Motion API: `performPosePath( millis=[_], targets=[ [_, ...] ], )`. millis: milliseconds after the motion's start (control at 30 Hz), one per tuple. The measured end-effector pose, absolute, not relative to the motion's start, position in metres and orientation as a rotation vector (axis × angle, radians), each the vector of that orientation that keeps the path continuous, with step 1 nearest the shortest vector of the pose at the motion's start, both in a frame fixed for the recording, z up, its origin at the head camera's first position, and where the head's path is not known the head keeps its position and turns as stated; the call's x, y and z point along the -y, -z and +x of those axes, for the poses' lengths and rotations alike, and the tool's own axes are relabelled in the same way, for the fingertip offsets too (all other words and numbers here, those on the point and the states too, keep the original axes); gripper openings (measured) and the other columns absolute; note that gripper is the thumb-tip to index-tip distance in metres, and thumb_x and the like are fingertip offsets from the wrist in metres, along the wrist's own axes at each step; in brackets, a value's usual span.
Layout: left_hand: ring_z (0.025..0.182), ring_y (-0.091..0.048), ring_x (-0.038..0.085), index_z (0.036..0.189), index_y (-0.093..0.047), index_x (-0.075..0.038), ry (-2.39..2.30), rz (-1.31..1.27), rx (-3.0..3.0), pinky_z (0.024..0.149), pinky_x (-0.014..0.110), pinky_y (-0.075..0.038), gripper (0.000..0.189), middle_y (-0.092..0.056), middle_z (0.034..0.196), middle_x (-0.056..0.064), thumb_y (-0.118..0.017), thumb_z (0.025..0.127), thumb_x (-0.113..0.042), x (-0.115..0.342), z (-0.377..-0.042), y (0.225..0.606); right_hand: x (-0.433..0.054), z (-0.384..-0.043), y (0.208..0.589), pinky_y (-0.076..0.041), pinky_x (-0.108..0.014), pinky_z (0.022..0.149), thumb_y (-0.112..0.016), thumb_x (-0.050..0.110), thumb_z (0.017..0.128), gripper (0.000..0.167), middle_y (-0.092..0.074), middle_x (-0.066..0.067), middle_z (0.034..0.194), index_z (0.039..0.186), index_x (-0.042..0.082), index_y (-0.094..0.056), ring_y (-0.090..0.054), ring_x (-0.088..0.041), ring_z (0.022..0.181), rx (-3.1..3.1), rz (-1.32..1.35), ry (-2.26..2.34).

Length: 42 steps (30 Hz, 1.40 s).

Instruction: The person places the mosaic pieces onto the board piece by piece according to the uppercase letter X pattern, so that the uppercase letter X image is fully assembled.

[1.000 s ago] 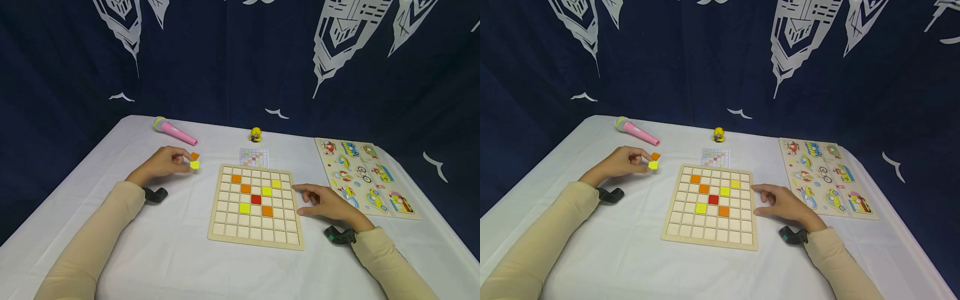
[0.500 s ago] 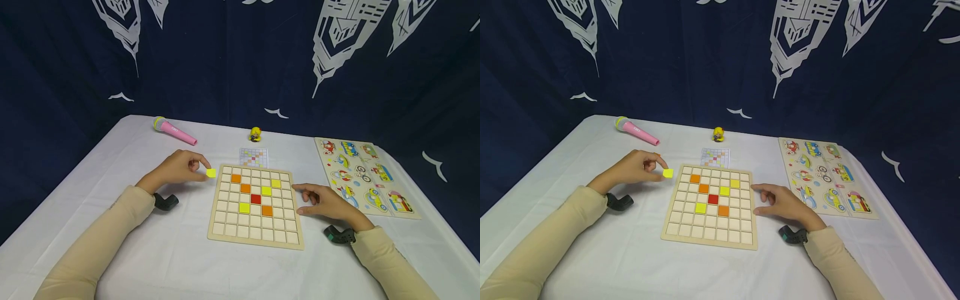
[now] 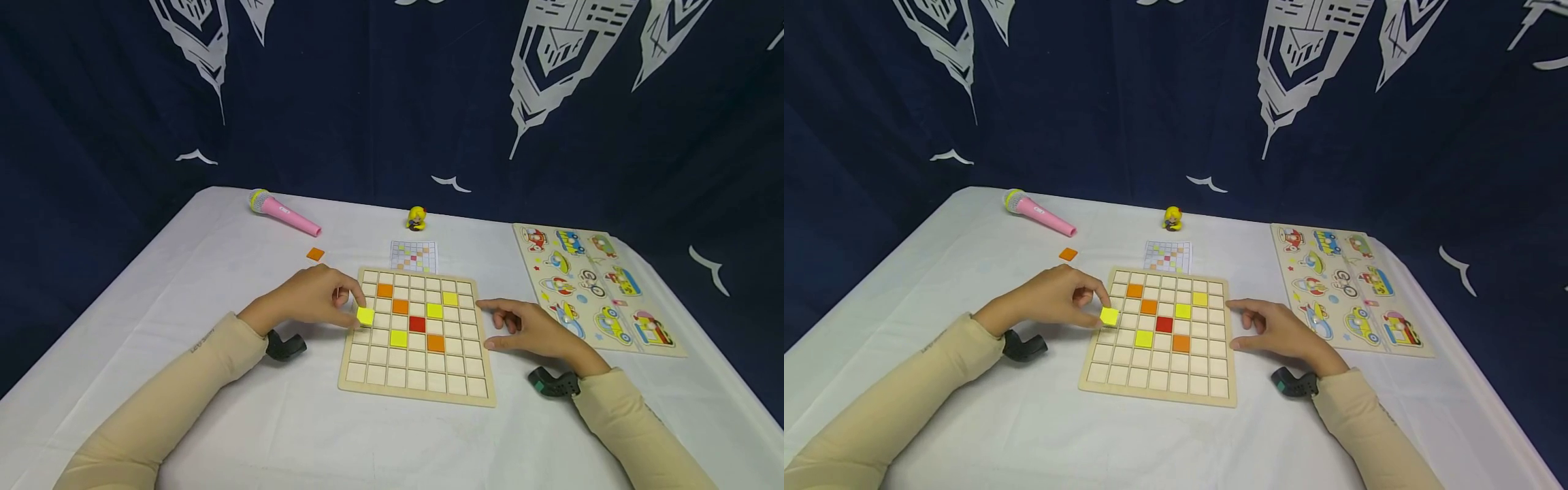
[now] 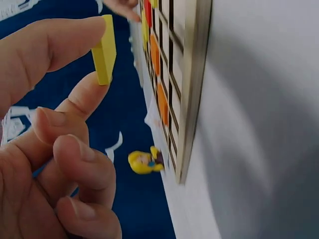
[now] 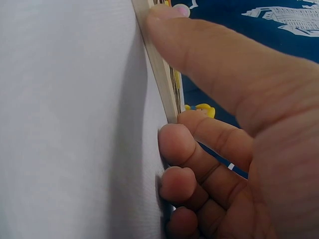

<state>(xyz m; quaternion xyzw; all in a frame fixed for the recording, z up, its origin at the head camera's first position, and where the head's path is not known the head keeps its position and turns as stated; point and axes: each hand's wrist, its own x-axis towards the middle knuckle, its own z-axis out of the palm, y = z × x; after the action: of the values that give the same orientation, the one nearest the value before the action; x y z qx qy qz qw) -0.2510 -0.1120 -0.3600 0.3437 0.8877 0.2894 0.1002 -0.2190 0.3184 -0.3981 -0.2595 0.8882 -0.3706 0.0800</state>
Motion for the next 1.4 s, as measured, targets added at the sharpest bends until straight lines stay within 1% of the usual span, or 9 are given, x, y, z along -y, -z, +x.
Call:
performPosePath(
  millis=[300, 600, 833, 1200, 1400],
  targets=[
    [0.061, -0.045, 0.002, 0.098, -0.08, -0.021, -0.777, 1.124, -2.581, 0.064, 0.026, -0.037, 0.02, -0.052, 0.064, -0.015, -0.092, 0.082, -0.025, 0.096, -0.236, 0.366, -0.318, -0.218, 0.397, -0.041, -0.027, 0.068, -0.092, 0.012, 0.087, 0.067, -0.056, -0.002, 0.094, 0.143, -0.009, -0.061, -0.048, -0.014, 0.075, -2.661, -0.76, 1.102],
    [0.066, -0.049, 0.001, 0.094, -0.078, -0.024, -0.683, 1.159, -2.584, 0.066, 0.026, -0.041, 0.019, -0.051, 0.062, -0.017, -0.092, 0.082, -0.027, 0.087, -0.224, 0.369, -0.317, -0.218, 0.396, -0.041, -0.027, 0.068, -0.092, 0.012, 0.087, 0.067, -0.056, -0.002, 0.094, 0.144, -0.009, -0.061, -0.048, -0.014, 0.076, -2.664, -0.754, 1.095],
    [0.065, -0.048, -0.002, 0.092, -0.075, -0.025, -0.646, 1.192, -2.57, 0.069, 0.026, -0.043, 0.021, -0.051, 0.065, -0.019, -0.093, 0.082, -0.027, 0.083, -0.221, 0.376, -0.317, -0.218, 0.396, -0.041, -0.027, 0.068, -0.092, 0.012, 0.087, 0.068, -0.056, -0.002, 0.094, 0.144, -0.009, -0.061, -0.048, -0.014, 0.076, -2.668, -0.748, 1.092],
    [0.065, -0.048, -0.001, 0.094, -0.074, -0.025, -0.622, 1.193, -2.569, 0.071, 0.028, -0.045, 0.023, -0.052, 0.066, -0.018, -0.093, 0.083, -0.029, 0.083, -0.22, 0.376, -0.318, -0.218, 0.396, -0.041, -0.027, 0.067, -0.091, 0.012, 0.087, 0.067, -0.056, -0.002, 0.094, 0.144, -0.009, -0.061, -0.048, -0.014, 0.075, -2.672, -0.764, 1.085],
    [0.065, -0.049, -0.001, 0.097, -0.073, -0.025, -0.603, 1.2, -2.556, 0.069, 0.027, -0.044, 0.025, -0.052, 0.067, -0.018, -0.094, 0.083, -0.031, 0.085, -0.221, 0.376, -0.318, -0.218, 0.397, -0.041, -0.027, 0.067, -0.091, 0.012, 0.088, 0.068, -0.056, -0.001, 0.094, 0.144, -0.009, -0.061, -0.048, -0.014, 0.075, -2.676, -0.765, 1.075]
  ],
)
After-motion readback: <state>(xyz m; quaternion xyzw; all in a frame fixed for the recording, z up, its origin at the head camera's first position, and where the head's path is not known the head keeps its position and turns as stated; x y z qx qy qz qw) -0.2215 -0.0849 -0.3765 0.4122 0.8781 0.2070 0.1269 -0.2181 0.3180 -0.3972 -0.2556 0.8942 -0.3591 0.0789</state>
